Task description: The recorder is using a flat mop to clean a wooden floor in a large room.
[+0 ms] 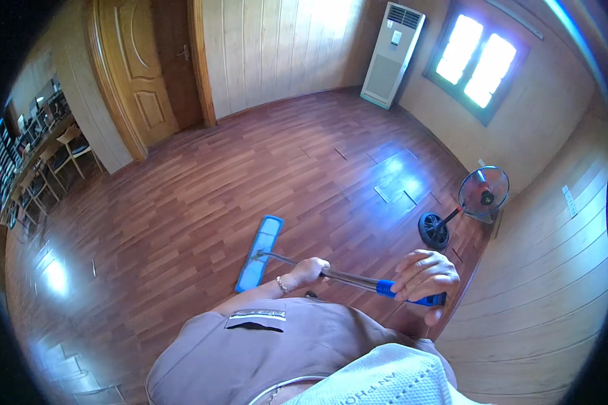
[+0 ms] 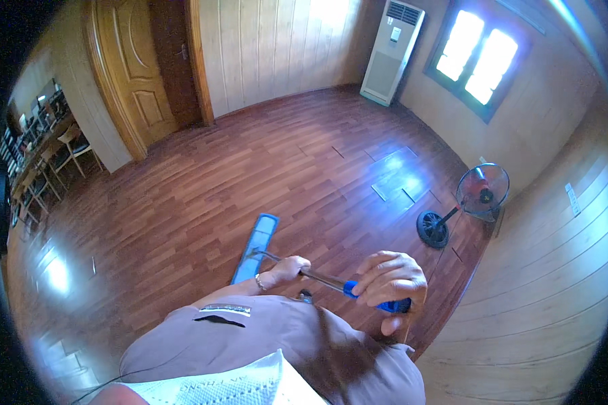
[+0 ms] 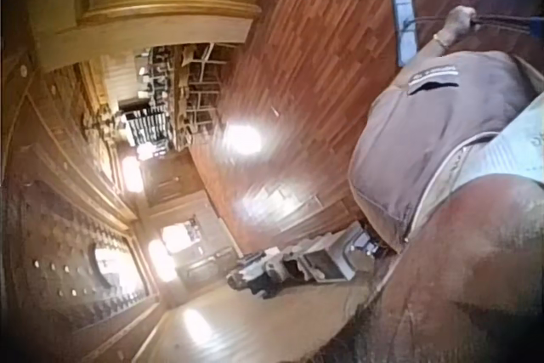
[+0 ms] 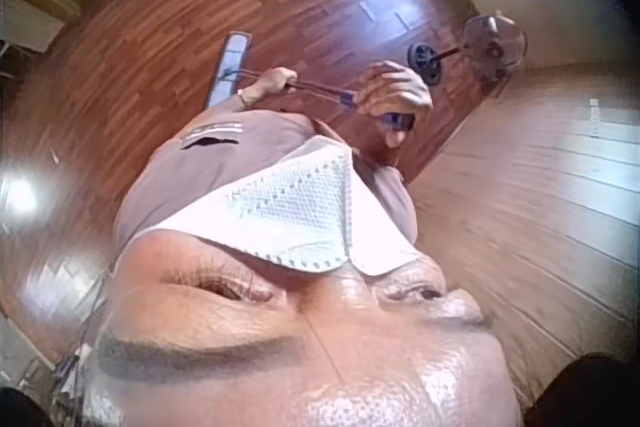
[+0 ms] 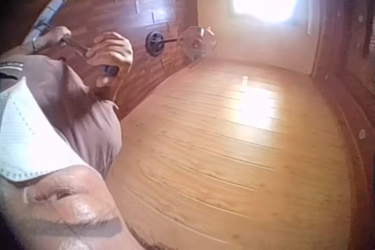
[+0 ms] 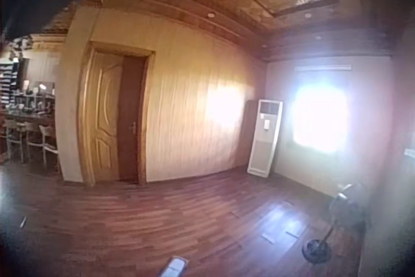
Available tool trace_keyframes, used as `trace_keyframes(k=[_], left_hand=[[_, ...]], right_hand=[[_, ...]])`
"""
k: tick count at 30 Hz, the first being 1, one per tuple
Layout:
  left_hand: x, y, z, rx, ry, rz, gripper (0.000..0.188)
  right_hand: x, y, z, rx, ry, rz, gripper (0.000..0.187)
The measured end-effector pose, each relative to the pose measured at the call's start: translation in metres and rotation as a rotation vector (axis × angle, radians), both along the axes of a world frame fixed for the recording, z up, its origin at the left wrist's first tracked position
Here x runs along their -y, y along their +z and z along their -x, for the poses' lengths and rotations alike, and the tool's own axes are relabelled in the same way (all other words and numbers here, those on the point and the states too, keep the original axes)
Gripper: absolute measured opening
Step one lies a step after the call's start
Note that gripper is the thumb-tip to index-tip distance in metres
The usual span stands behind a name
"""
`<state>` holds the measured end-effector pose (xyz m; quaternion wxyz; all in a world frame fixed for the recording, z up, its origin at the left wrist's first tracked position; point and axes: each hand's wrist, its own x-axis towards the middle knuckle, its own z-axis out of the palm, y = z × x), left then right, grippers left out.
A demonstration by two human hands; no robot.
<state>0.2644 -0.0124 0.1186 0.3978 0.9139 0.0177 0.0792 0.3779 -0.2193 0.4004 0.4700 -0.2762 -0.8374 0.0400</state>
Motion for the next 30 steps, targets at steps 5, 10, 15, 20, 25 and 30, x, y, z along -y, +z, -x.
trace_keyframes(k=[5, 10, 15, 20, 25, 30], left_hand=[[-0.015, -0.029, 0.079, -0.048, 0.249, 0.081, 0.013], [-0.049, -0.041, 0.162, 0.038, 0.41, 0.167, 0.015], [-0.066, -0.059, 0.245, -0.025, 0.704, -0.127, 0.014], [-0.086, -0.118, 0.323, 0.076, 0.776, -0.178, 0.019], [-0.066, -0.14, 0.36, 0.006, 0.816, -0.191, 0.022], [-0.046, -0.142, 0.334, 0.025, 0.826, -0.177, 0.02]], right_hand=[[-0.042, -0.034, 0.021, -0.215, 0.208, 0.104, 0.049], [-0.085, -0.069, 0.083, -0.577, 0.402, 0.322, 0.041], [-0.11, -0.098, 0.135, -0.538, 0.526, 0.643, 0.036], [-0.134, -0.148, 0.175, -0.452, 0.57, 0.746, 0.018], [-0.118, -0.18, 0.191, -0.407, 0.579, 0.903, 0.012], [-0.097, -0.172, 0.163, -0.428, 0.508, 0.891, 0.014]])
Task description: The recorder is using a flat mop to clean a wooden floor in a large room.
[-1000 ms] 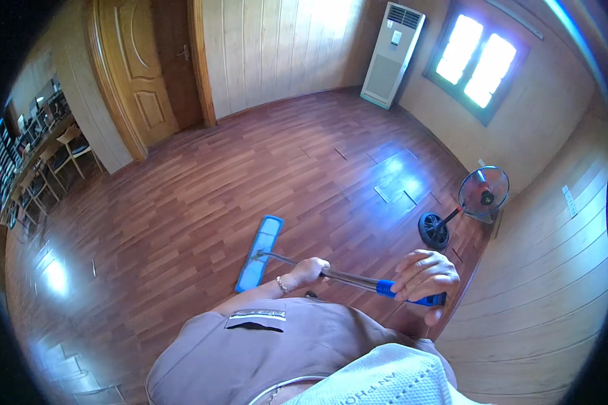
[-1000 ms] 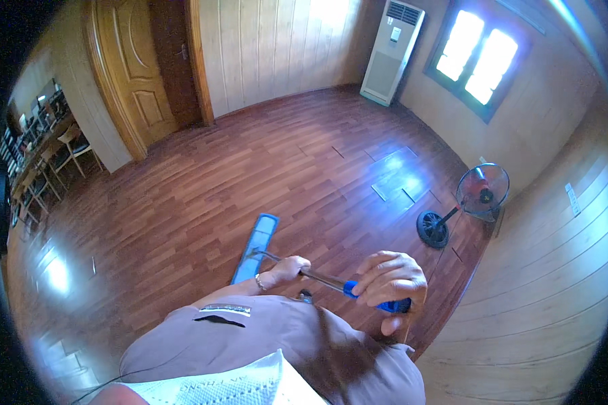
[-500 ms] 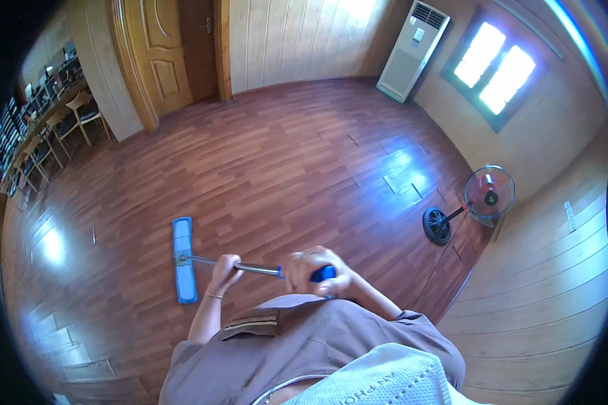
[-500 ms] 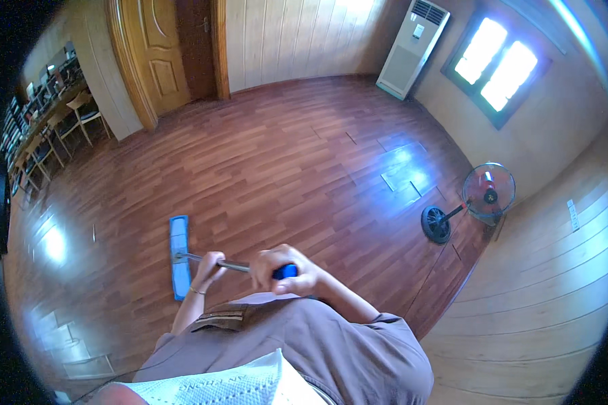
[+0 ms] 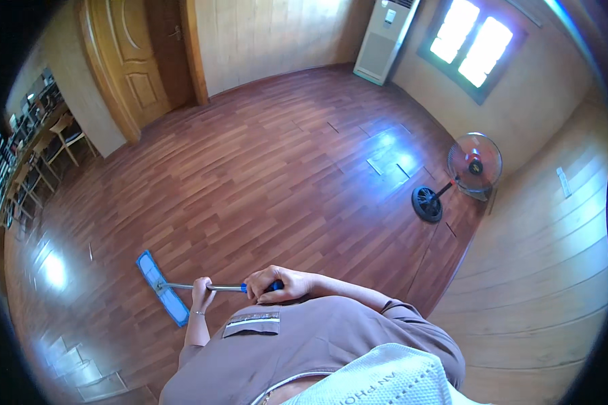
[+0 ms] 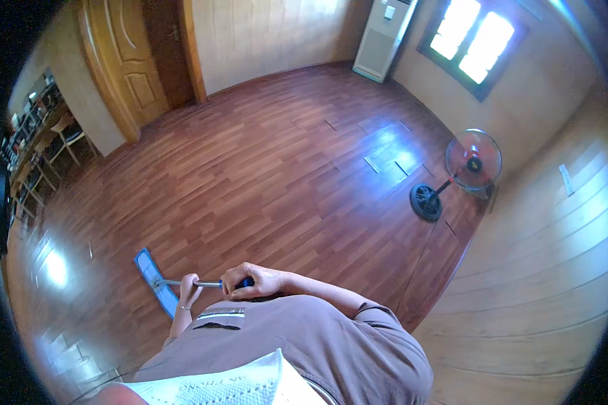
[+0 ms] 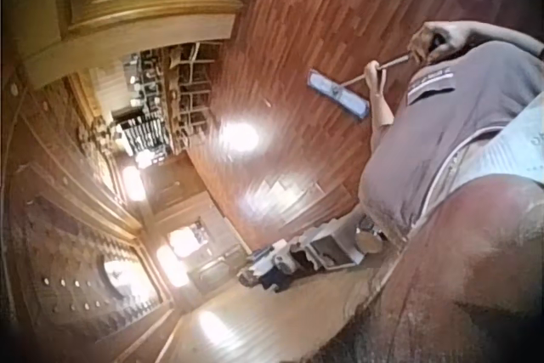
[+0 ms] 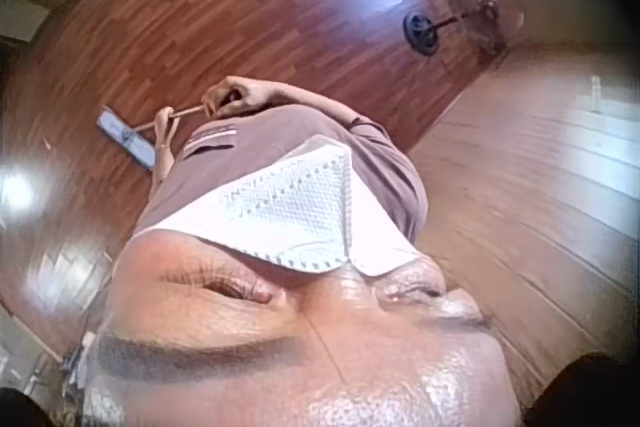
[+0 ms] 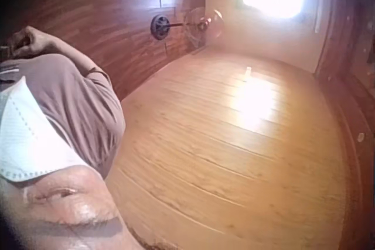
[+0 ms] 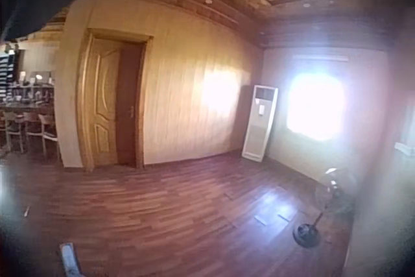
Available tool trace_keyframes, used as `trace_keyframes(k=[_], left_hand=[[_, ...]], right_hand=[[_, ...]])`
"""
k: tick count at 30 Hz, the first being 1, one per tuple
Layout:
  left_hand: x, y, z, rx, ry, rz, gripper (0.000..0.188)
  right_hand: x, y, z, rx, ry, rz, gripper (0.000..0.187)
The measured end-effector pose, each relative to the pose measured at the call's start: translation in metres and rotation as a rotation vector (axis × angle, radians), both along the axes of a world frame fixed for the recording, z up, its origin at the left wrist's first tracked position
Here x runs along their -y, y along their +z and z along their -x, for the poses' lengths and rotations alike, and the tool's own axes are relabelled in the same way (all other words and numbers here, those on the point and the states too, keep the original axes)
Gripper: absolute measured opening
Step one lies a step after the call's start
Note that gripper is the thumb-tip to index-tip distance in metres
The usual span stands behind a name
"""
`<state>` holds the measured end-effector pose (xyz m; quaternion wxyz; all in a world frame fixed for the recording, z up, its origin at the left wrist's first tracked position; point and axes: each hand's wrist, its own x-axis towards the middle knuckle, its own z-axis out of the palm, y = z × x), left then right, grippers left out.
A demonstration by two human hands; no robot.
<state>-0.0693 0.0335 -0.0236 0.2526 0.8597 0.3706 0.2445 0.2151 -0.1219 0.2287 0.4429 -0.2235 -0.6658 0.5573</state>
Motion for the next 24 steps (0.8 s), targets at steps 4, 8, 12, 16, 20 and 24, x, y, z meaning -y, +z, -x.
trace_keyframes(k=[4, 8, 12, 16, 20, 24], left_hand=[[0.021, 0.009, -0.047, 0.038, -0.107, 0.0, 0.019], [0.04, 0.017, -0.105, -0.024, -0.202, -0.003, 0.015], [0.05, 0.007, -0.16, 0.005, -0.268, 0.119, 0.015], [0.084, 0.03, -0.204, 0.007, -0.346, 0.122, 0.015], [0.111, 0.059, -0.24, 0.025, -0.445, -0.071, 0.016], [0.138, 0.064, -0.269, -0.051, -0.437, 0.173, 0.015]], right_hand=[[0.038, 0.023, -0.037, 0.054, -0.075, 0.071, 0.012], [0.082, 0.046, -0.072, 0.134, -0.2, 0.036, 0.01], [0.117, 0.07, -0.106, 0.199, -0.218, -0.073, 0.007], [0.156, 0.084, -0.126, 0.303, -0.249, -0.259, 0.01], [0.188, 0.097, -0.143, 0.35, -0.327, -0.264, 0.01], [0.222, 0.1, -0.15, 0.335, -0.435, -0.268, 0.007]])
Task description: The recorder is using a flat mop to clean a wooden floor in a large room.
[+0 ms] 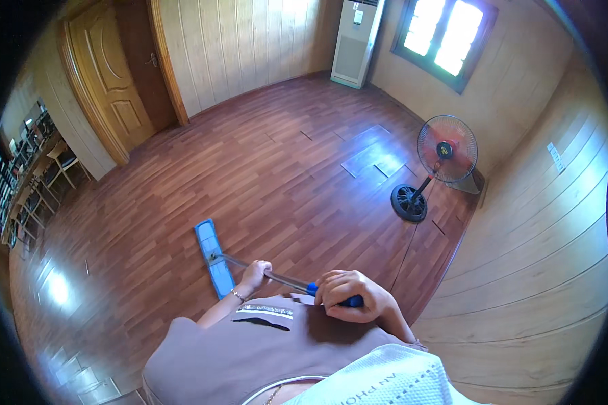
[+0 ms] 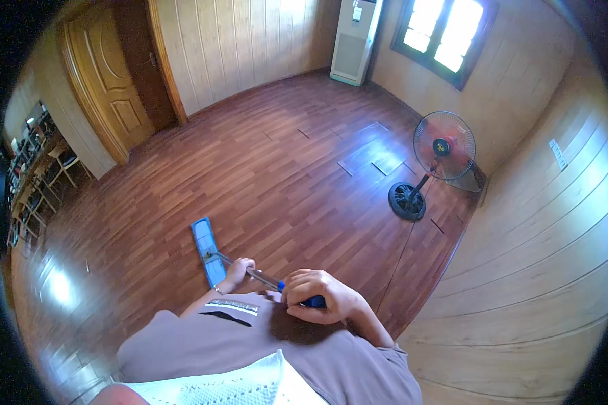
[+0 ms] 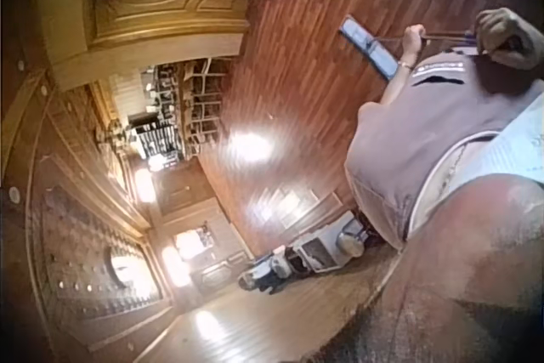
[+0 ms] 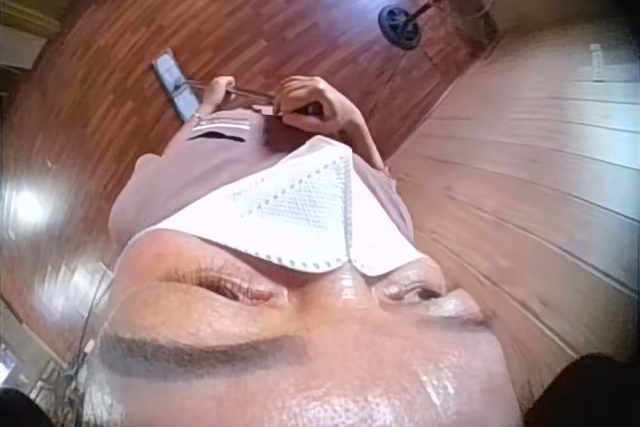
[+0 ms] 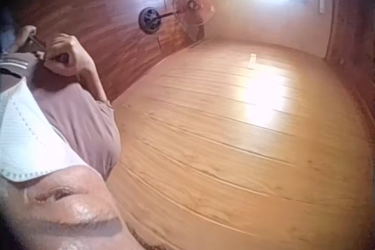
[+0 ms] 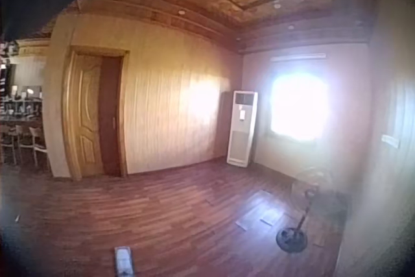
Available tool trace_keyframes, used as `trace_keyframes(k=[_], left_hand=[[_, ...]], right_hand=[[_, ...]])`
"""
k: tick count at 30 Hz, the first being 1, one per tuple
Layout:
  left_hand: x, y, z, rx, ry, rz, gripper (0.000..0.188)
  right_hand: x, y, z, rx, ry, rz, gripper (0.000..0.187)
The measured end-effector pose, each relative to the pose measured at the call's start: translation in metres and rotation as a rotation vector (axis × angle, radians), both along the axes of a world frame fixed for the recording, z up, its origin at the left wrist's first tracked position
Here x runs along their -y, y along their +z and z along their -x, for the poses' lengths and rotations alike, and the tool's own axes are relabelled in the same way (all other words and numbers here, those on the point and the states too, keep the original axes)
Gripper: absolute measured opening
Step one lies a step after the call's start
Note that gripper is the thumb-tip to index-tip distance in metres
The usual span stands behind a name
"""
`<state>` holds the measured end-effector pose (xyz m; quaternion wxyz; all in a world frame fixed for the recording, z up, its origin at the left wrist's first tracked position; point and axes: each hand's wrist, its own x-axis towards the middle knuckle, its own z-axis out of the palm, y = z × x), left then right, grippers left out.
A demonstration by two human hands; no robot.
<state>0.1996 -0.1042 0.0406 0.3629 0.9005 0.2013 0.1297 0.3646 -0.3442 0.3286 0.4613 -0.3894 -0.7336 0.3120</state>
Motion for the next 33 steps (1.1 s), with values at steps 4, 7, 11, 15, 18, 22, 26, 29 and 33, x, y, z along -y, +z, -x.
trace_keyframes(k=[4, 7, 11, 15, 18, 22, 26, 29, 33], left_hand=[[0.002, -0.005, -0.05, -0.093, -0.182, -0.054, 0.012], [0.006, -0.004, -0.106, -0.023, -0.315, -0.116, 0.008], [0.019, 0.006, -0.16, -0.027, -0.424, -0.096, 0.016], [0.048, 0.024, -0.217, 0.015, -0.577, -0.051, 0.016], [0.075, 0.039, -0.257, -0.044, -0.7, -0.015, 0.015], [0.075, 0.035, -0.298, -0.059, -0.915, -0.041, 0.013], [0.072, 0.03, -0.326, -0.011, -0.97, -0.112, 0.013], [0.071, 0.035, -0.342, -0.006, -0.889, -0.05, 0.012], [0.069, 0.043, -0.365, 0.011, -0.814, -0.051, 0.011]], right_hand=[[0.025, 0.012, -0.01, 0.014, -0.133, -0.004, 0.006], [0.042, 0.021, -0.021, 0.048, -0.323, 0.007, 0.01], [0.055, 0.026, -0.037, 0.065, -0.46, 0.002, 0.013], [0.075, 0.037, -0.025, 0.106, -0.678, 0.017, 0.022], [0.085, 0.043, -0.025, 0.156, -0.75, 0.028, 0.024], [0.069, 0.045, -0.026, 0.219, -0.854, 0.094, 0.027], [0.045, 0.04, -0.029, 0.161, -0.953, 0.11, 0.024], [0.039, 0.03, -0.05, 0.133, -0.898, 0.062, 0.024], [0.037, 0.018, -0.08, 0.078, -0.904, -0.102, 0.039]])
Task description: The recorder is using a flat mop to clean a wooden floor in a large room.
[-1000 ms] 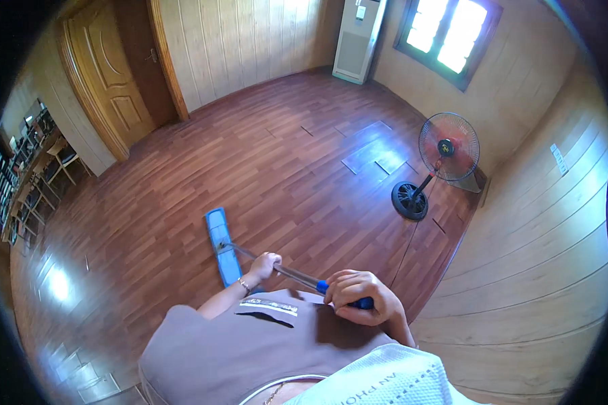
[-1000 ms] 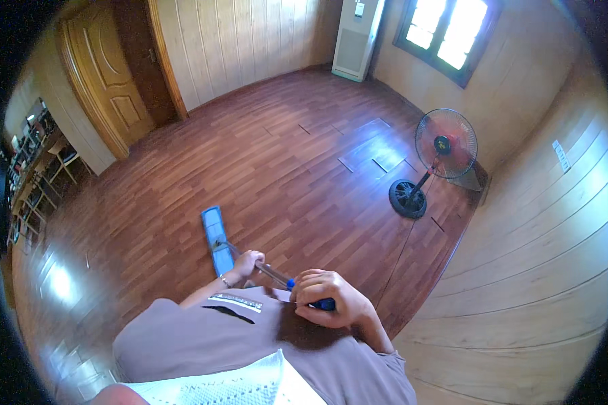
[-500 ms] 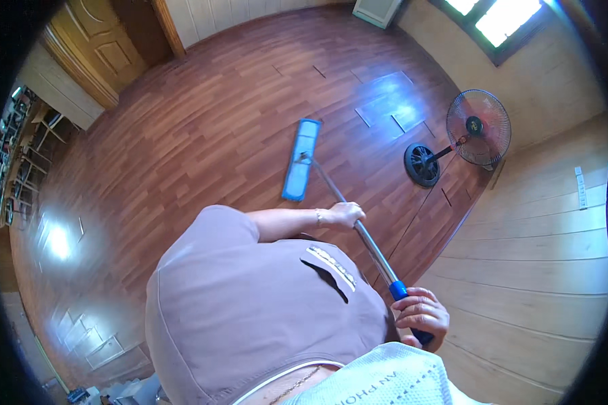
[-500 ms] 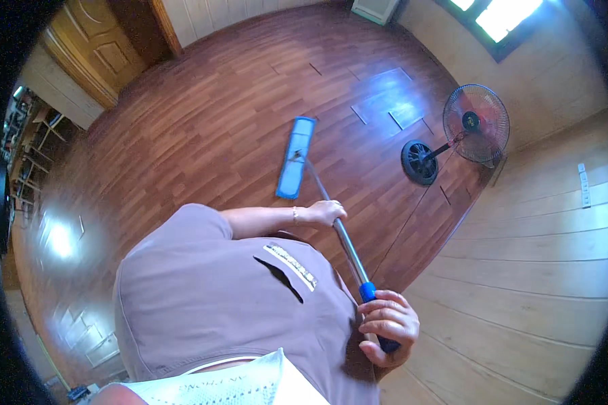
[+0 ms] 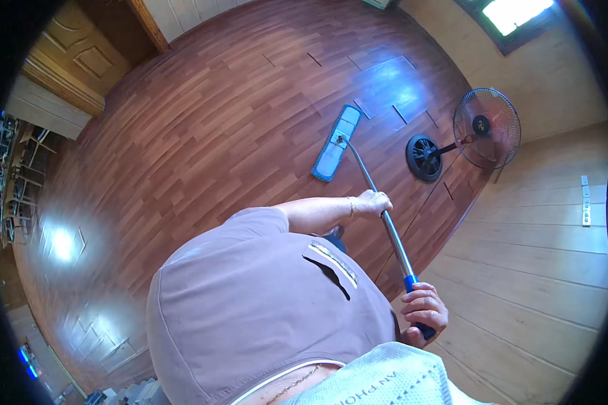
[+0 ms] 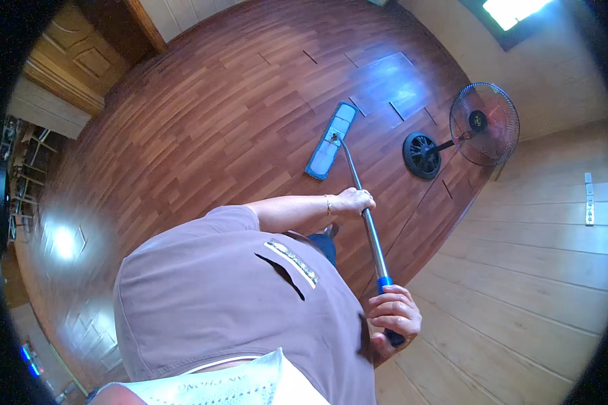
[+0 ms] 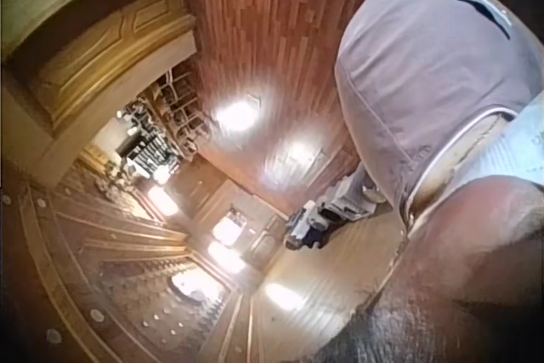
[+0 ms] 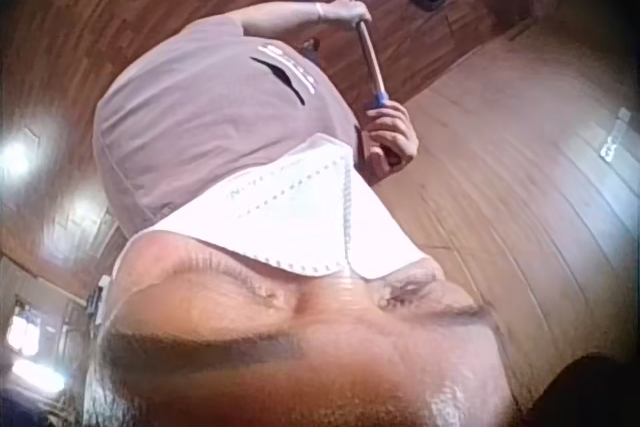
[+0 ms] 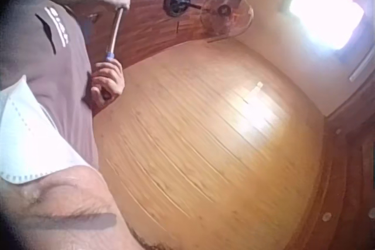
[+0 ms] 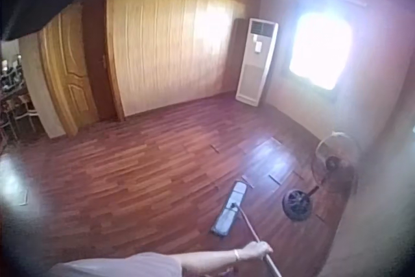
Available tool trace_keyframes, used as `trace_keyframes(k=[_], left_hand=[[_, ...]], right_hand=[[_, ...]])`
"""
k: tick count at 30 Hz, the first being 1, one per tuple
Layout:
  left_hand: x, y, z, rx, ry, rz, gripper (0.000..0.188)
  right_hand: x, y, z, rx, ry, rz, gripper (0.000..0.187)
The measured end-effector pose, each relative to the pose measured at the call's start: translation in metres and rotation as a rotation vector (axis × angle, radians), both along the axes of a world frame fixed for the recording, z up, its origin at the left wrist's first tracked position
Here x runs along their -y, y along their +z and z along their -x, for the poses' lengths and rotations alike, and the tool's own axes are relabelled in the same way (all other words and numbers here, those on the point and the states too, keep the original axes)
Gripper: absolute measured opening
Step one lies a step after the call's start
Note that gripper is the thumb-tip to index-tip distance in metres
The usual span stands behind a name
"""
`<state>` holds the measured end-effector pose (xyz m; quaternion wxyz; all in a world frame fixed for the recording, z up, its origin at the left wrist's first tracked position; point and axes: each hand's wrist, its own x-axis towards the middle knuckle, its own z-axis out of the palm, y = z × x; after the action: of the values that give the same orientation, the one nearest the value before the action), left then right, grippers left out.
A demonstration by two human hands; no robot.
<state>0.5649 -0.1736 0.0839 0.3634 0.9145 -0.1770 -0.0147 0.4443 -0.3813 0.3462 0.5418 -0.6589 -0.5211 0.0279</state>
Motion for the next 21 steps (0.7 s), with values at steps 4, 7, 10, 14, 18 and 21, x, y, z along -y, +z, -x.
trace_keyframes(k=[4, 7, 10, 14, 18, 21], left_hand=[[-0.027, 0.009, -0.032, -0.024, 0.05, -0.077, 0.012], [-0.049, 0.005, -0.047, -0.039, 0.119, -0.106, 0.014], [-0.078, -0.012, -0.055, -0.036, 0.225, -0.11, 0.015], [-0.122, -0.02, -0.083, -0.035, 0.329, -0.146, 0.021], [-0.198, -0.051, -0.08, 0.062, 0.459, -0.134, 0.017], [-0.228, -0.074, -0.068, 0.167, 0.59, -0.067, 0.03]], right_hand=[[-0.003, -0.004, -0.047, 0.016, 0.101, 0.005, 0.033], [-0.012, -0.007, -0.087, 0.047, 0.202, -0.019, 0.032], [-0.036, -0.008, -0.132, 0.029, 0.33, -0.068, 0.033], [-0.072, -0.024, -0.193, -0.039, 0.46, -0.134, 0.032], [-0.122, -0.023, -0.218, 0.045, 0.427, 0.059, 0.03], [-0.158, -0.026, -0.235, 0.121, 0.625, 0.098, 0.03]])
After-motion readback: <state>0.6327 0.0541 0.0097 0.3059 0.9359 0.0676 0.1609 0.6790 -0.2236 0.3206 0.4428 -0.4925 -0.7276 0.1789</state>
